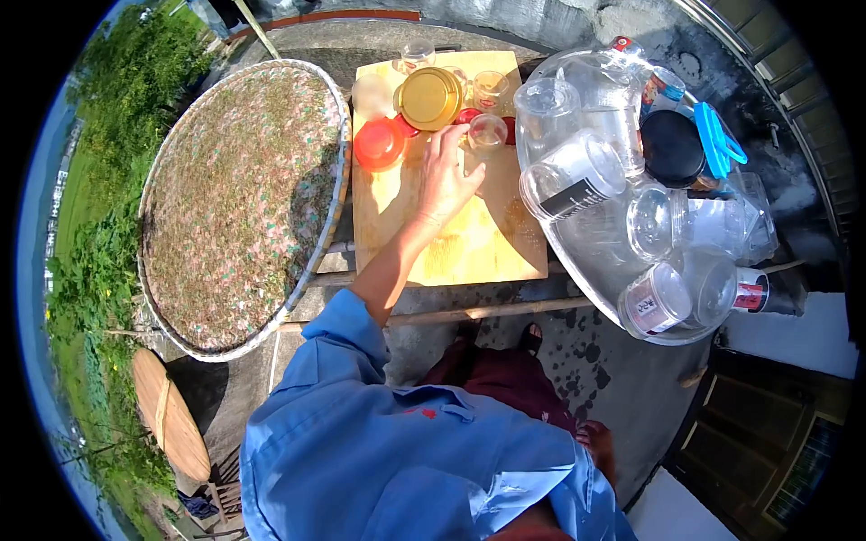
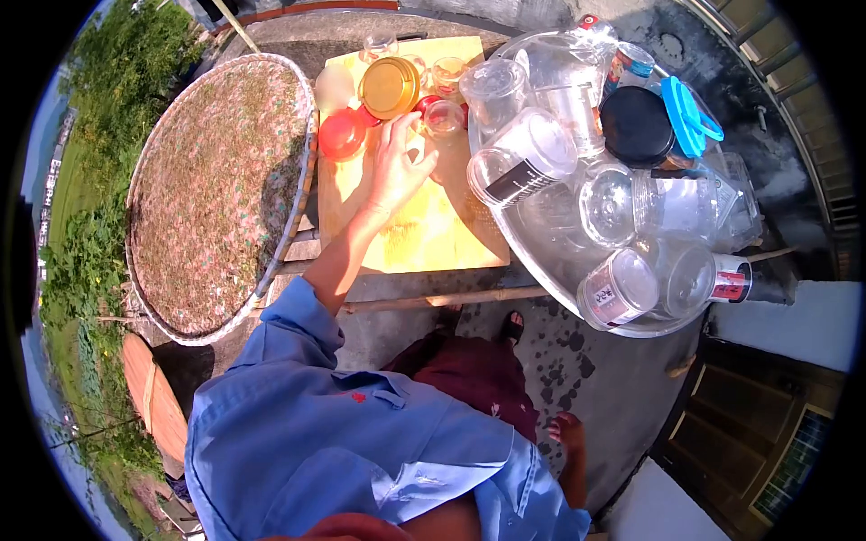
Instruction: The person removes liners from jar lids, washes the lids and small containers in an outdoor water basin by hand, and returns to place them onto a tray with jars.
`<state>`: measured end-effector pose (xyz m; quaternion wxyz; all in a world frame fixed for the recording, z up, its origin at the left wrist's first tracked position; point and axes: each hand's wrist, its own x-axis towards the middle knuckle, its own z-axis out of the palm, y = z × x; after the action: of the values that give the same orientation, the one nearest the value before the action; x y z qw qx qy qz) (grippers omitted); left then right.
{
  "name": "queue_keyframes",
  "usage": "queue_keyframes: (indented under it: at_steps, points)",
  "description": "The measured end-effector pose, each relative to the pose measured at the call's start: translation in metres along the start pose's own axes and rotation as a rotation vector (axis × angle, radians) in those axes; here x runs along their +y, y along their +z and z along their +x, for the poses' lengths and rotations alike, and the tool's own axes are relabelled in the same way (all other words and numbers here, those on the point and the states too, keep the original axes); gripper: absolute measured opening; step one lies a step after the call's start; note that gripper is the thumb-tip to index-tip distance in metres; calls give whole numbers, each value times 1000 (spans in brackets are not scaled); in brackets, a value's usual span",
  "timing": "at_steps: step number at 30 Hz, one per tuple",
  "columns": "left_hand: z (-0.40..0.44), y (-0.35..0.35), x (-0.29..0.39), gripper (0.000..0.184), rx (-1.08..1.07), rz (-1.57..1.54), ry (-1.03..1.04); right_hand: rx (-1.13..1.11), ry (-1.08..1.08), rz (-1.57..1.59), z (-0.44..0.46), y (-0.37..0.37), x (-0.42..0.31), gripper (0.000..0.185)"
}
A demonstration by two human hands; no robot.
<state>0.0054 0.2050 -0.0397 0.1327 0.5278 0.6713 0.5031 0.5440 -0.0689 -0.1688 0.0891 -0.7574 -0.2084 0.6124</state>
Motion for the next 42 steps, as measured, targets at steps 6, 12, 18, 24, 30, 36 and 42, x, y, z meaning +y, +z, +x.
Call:
queue_keyframes:
  at_steps: [6, 12, 18, 24, 30, 36, 42]
  points:
    - [33, 22, 1, 54, -119, 436, 135, -3, 50, -30, -15, 23, -4, 25]
    - [39, 27, -6, 49, -138, 370, 106, -19, 31, -24, -11, 19, -10, 25]
    - [47, -23, 35, 46, -33, 247, 104, 2, 41, 47, -3, 7, -14, 27]
    - [161, -31, 34, 58, 136, 305, 157, -5, 54, 55, -3, 4, -20, 27]
    - [236, 13, -9, 74, -108, 559, -17, 33, 69, 56, -8, 2, -7, 29]
    - [253, 34, -33, 77, -354, 804, -183, 53, 153, 142, -22, 0, 18, 27]
    - [248, 38, -37, 78, -466, 863, -222, 43, 106, 141, -27, 3, 24, 24]
